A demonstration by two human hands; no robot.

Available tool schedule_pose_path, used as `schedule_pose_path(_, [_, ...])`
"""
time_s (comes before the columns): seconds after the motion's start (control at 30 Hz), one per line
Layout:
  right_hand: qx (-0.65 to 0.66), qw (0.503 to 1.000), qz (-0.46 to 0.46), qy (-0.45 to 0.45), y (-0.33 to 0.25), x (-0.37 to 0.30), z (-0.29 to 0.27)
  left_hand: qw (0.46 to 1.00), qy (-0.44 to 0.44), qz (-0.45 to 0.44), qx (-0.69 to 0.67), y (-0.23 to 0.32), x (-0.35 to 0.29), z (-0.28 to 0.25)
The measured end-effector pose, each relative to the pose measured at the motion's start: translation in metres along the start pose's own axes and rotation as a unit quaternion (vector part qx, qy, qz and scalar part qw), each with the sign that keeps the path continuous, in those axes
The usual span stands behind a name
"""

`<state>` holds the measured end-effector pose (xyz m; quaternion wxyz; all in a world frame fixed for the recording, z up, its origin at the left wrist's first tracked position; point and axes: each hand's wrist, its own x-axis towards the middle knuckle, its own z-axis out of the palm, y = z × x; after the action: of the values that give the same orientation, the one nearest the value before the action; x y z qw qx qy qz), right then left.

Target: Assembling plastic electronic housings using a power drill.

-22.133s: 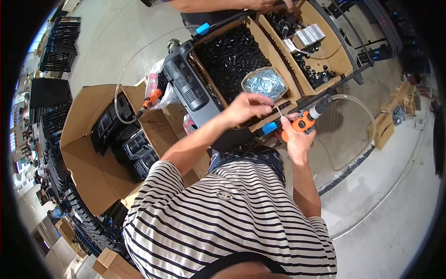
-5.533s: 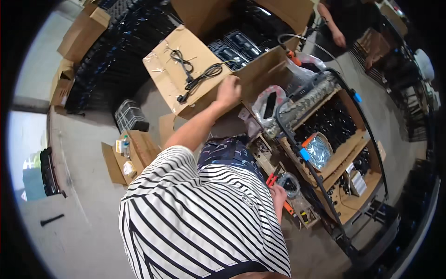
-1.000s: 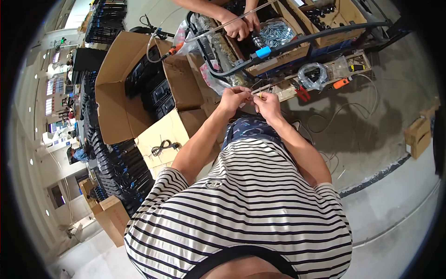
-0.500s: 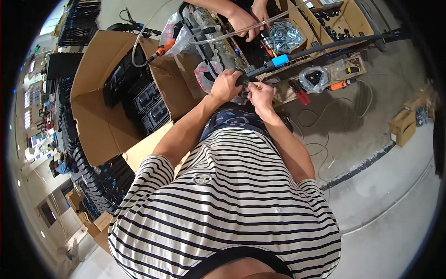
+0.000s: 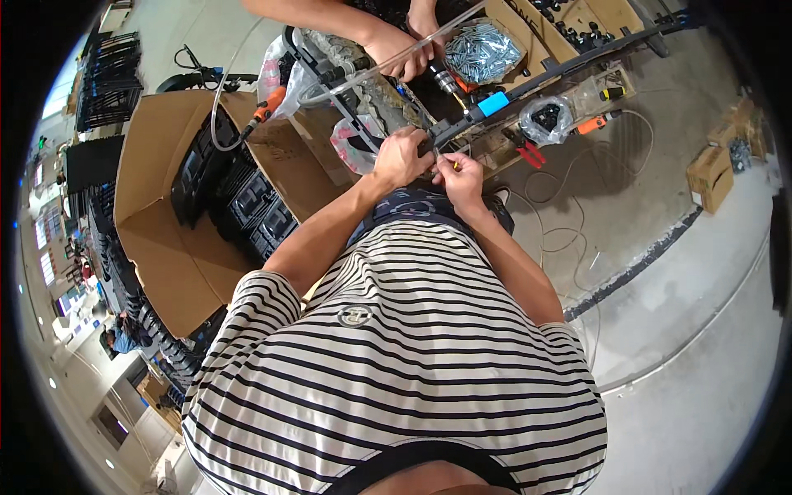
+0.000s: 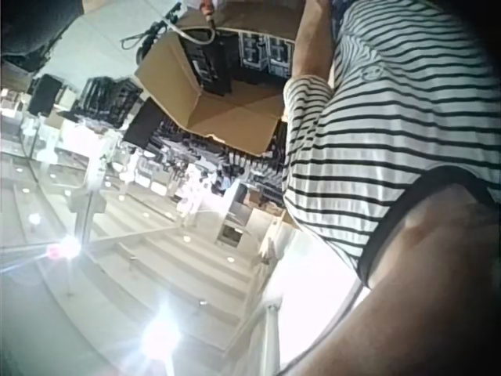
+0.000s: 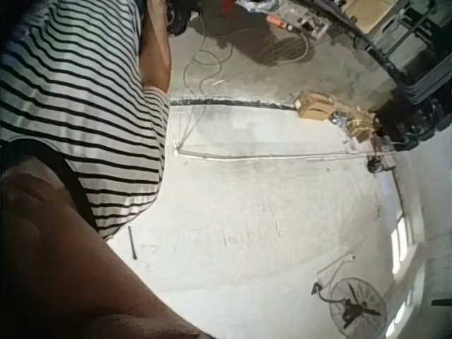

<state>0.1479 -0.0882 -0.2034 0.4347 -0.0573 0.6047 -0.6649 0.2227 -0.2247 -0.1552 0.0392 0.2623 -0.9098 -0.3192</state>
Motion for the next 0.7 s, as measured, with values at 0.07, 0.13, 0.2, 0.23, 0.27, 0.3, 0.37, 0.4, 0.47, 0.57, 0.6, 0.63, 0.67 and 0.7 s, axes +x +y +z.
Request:
schedule_pose_path(0.07, [-0.010,1.000,-0.018,-0.008,0.000,-0.001,0.002,1.000,0.012,0.016,-0.008,-0.002,0.000,0.001])
schedule_pose_path(0.13, [-0.031,0.999,-0.019,-0.015,-0.001,-0.002,0.003,0.999,0.022,0.029,-0.023,-0.003,-0.003,0.002])
schedule_pose_path(0.2, [-0.041,0.999,-0.020,-0.019,-0.003,-0.002,0.003,0.999,0.027,0.036,-0.030,-0.004,-0.005,0.002])
schedule_pose_path(0.23, [-0.050,0.998,-0.011,-0.022,-0.004,-0.002,0.003,0.998,0.025,0.036,-0.035,-0.005,-0.006,0.002])
schedule_pose_path(0.27, [-0.058,0.998,-0.003,-0.026,-0.005,-0.002,0.004,0.998,0.023,0.036,-0.040,-0.005,-0.007,0.002])
schedule_pose_path(0.3, [-0.066,0.997,0.006,-0.030,-0.006,-0.003,0.004,0.998,0.021,0.035,-0.045,-0.006,-0.009,0.002])
schedule_pose_path(0.37, [-0.067,0.997,0.003,-0.026,-0.008,0.002,0.006,0.998,0.027,0.041,-0.047,-0.008,-0.006,0.001])
schedule_pose_path(0.4, [-0.067,0.997,-0.002,-0.022,-0.008,0.005,0.007,0.997,0.035,0.048,-0.049,-0.008,-0.004,0.000])
schedule_pose_path(0.47, [-0.067,0.998,-0.004,-0.019,-0.008,0.003,0.006,0.997,0.042,0.051,-0.050,-0.007,-0.006,0.002])
schedule_pose_path(0.57, [-0.014,0.999,0.021,-0.021,-0.012,-0.001,0.002,0.997,0.046,0.045,-0.045,-0.006,-0.009,0.006])
schedule_pose_path(0.6, [-0.015,0.999,0.022,-0.022,-0.013,0.000,0.002,0.997,0.046,0.043,-0.045,-0.007,-0.010,0.005])
schedule_pose_path(0.63, [-0.025,0.999,0.027,-0.030,-0.013,0.001,0.002,0.997,0.046,0.039,-0.046,-0.009,-0.010,0.005])
schedule_pose_path(0.67, [-0.035,0.998,0.033,-0.038,-0.014,0.003,0.003,0.997,0.046,0.035,-0.048,-0.010,-0.010,0.004])
schedule_pose_path(0.7, [-0.044,0.997,0.038,-0.044,-0.012,0.005,0.001,0.997,0.044,0.034,-0.051,-0.009,-0.009,0.003])
